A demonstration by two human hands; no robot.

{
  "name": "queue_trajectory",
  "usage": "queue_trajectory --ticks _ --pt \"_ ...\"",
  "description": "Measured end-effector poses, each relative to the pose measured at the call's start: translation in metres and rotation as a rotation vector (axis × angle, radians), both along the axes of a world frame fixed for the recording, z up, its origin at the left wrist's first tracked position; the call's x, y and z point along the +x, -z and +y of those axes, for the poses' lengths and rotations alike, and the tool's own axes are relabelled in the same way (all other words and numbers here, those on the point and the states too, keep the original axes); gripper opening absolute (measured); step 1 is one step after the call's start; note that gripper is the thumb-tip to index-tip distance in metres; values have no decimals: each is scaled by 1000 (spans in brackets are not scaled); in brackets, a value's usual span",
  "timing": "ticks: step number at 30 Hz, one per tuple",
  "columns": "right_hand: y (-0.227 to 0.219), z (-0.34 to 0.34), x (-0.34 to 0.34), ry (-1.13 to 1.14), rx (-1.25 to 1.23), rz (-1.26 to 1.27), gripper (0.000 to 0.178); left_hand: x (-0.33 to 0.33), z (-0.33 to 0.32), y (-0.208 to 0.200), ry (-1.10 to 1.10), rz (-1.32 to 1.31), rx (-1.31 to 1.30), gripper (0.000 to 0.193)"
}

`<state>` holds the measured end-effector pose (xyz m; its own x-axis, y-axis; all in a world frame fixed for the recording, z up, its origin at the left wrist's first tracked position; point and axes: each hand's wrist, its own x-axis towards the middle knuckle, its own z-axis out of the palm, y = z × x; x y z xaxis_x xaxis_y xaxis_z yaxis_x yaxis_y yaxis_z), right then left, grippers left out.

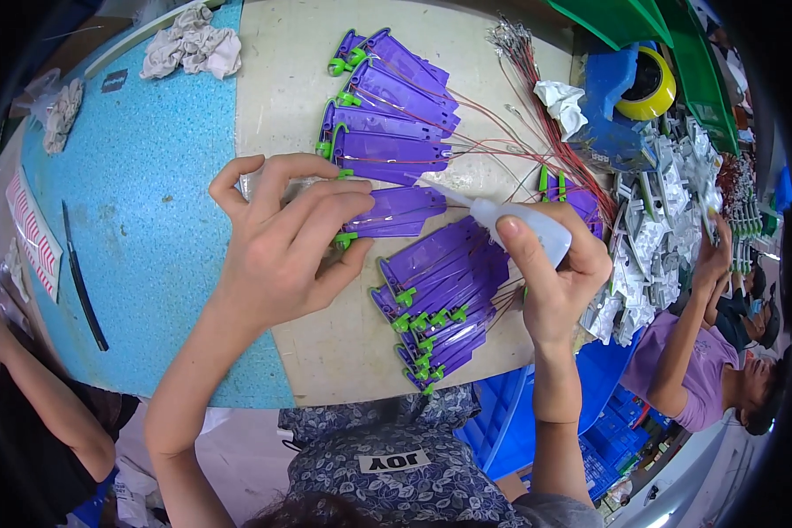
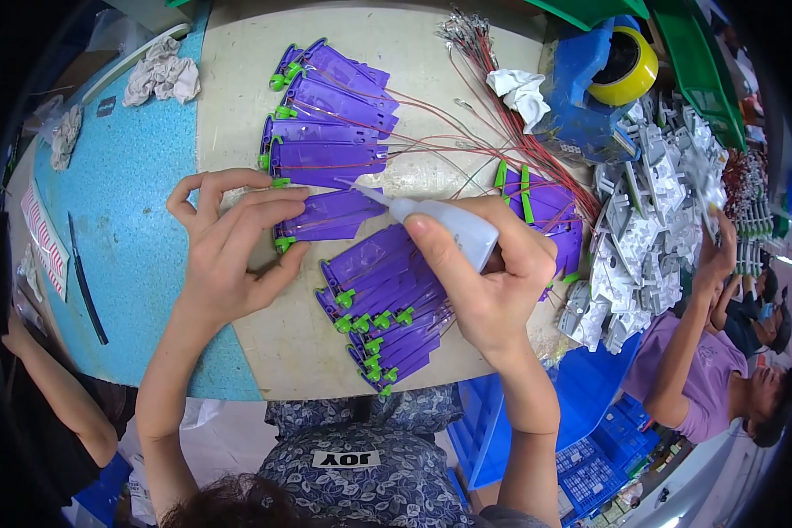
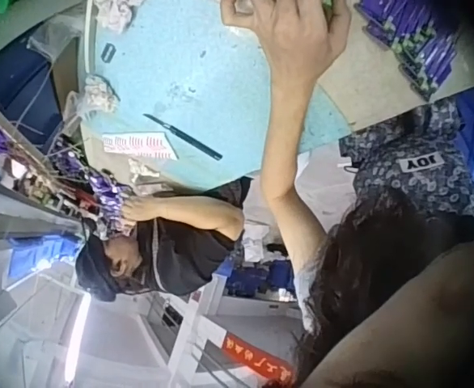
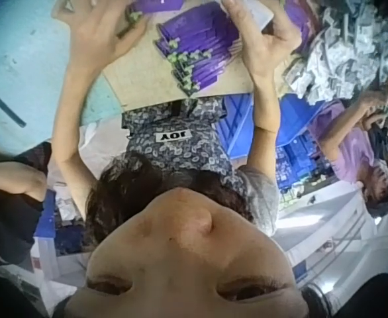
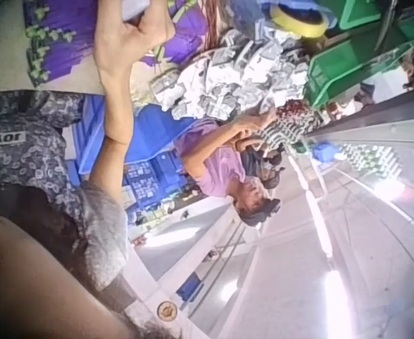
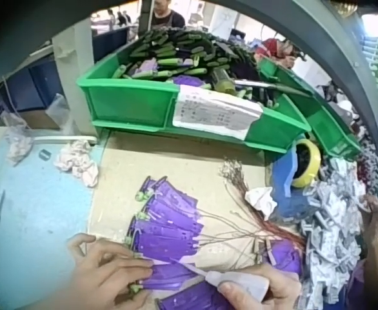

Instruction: The person assembles plastic components with wires by hand, then applies adhesive from a bottle to secure the parts.

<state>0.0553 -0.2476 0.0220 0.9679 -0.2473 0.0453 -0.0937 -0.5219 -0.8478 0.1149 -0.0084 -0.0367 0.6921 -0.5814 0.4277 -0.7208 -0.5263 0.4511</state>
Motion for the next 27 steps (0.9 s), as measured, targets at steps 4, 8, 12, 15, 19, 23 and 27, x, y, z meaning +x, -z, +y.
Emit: queue_trajectory --ticks 4,8,12,15,19,23,27 --pt "9 0 8 -15 6 -51 16 -1 0 -1 0 3 -1 38" --pt "6 -6 4 17 -27 -2 16 -1 1 -1 3 25 -9 38" --pt "-3 -9 -8 83 105 9 15 0 3 -1 -7 44 -3 38" --pt "-8 -3 -10 -9 60 -25 15 1 2 -2 3 36 -10 39" --pt "-1 6 -3 -63 -3 43 15 1 2 -2 1 46 -9 40" --pt "-7 -1 -10 56 4 113 14 1 -1 -3 2 62 -16 40" --pt "-11 -3 -20 -9 88 45 13 0 0 6 -40 -9 -72 39"
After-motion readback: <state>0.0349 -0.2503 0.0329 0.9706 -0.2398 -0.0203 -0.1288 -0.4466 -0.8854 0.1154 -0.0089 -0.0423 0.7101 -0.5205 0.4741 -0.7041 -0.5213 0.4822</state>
